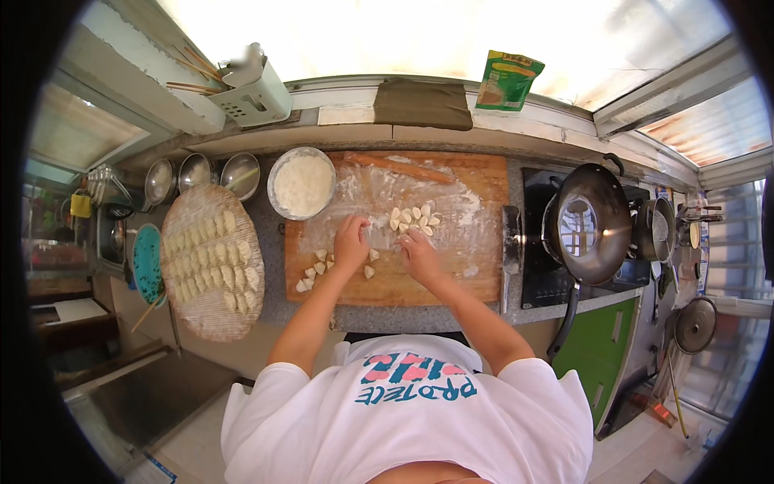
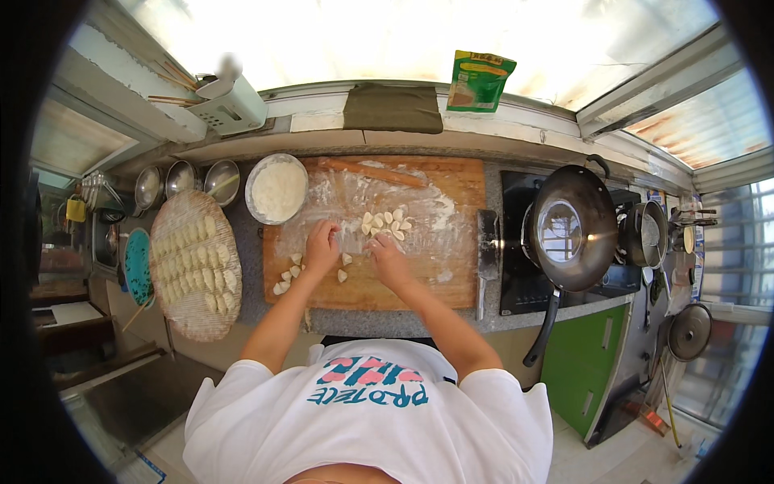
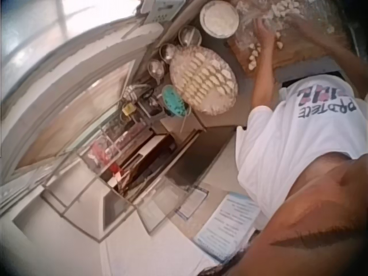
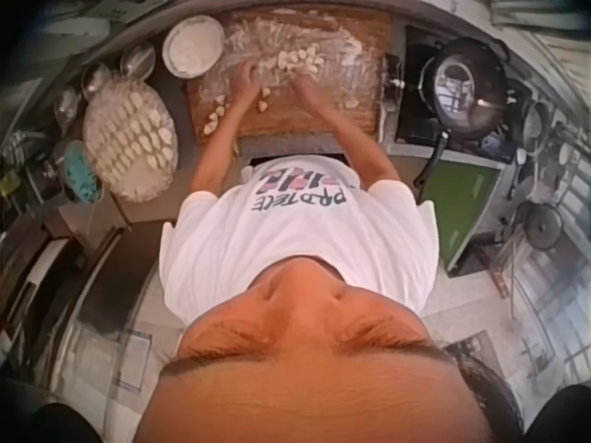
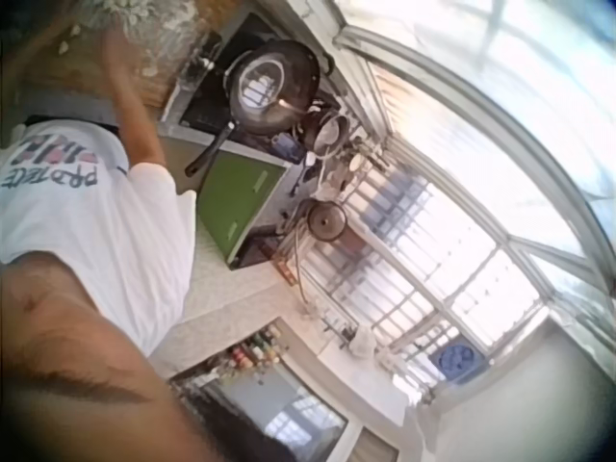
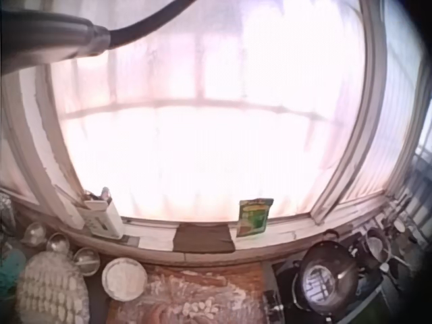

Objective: The person rolls small dough pieces into flat circular discs using a wooden rolling pin on a floured wooden board. The person repeatedly picks up dough balls, flattens them, and places them back on the board. A tray of prepared dumplings is visible to the left.

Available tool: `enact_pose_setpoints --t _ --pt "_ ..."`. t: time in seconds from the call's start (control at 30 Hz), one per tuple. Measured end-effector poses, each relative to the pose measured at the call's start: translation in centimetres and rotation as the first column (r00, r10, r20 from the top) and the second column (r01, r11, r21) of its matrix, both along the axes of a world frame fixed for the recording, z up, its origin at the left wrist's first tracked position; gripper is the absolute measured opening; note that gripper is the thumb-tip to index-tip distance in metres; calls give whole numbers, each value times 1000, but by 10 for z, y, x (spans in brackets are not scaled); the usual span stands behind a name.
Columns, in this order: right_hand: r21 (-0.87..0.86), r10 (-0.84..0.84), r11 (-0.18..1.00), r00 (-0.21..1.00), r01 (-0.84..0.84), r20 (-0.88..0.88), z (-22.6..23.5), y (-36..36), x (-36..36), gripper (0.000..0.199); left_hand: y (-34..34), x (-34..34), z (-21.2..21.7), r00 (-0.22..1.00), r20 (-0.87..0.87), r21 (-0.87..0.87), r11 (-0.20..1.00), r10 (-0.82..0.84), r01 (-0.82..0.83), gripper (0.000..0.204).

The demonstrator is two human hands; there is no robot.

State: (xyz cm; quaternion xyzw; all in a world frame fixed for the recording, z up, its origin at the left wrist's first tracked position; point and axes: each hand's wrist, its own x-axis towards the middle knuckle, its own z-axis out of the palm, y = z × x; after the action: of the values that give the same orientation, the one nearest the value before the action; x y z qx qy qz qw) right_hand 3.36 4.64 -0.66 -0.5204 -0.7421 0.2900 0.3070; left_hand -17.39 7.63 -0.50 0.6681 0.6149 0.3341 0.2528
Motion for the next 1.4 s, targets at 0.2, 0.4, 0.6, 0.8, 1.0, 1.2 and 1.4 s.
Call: enact_pose_setpoints --t 0.2,0.4,0.6,0.8,1.0,1.2,1.4 --pt "-44 92 995 993 -89 74 -15 -17 -47 31 -48 -25 7 983 -94 4 988 -156 157 18" --pt "-79 71 995 993 -63 95 -25 -17 -50 30 -75 -24 26 937 -186 55 950 -294 309 27" --pt "-100 -28 995 998 23 -51 -20 -21 -31 30 -81 -27 8 905 -258 4 937 -337 350 33" --pt "-41 -137 990 983 133 -125 -11 -25 2 30 -71 -23 8 922 -201 -16 942 -332 336 30" --pt "-23 -300 954 942 300 -148 -10 -20 33 27 -41 11 7 979 202 -37 999 23 -16 26" --pt "-37 -422 907 903 420 -85 -13 -9 54 25 -5 35 -24 952 238 9 979 195 -203 23" --pt "-2 -458 889 889 458 0 -23 0 59 23 10 43 -30 958 224 -43 984 181 -176 24"
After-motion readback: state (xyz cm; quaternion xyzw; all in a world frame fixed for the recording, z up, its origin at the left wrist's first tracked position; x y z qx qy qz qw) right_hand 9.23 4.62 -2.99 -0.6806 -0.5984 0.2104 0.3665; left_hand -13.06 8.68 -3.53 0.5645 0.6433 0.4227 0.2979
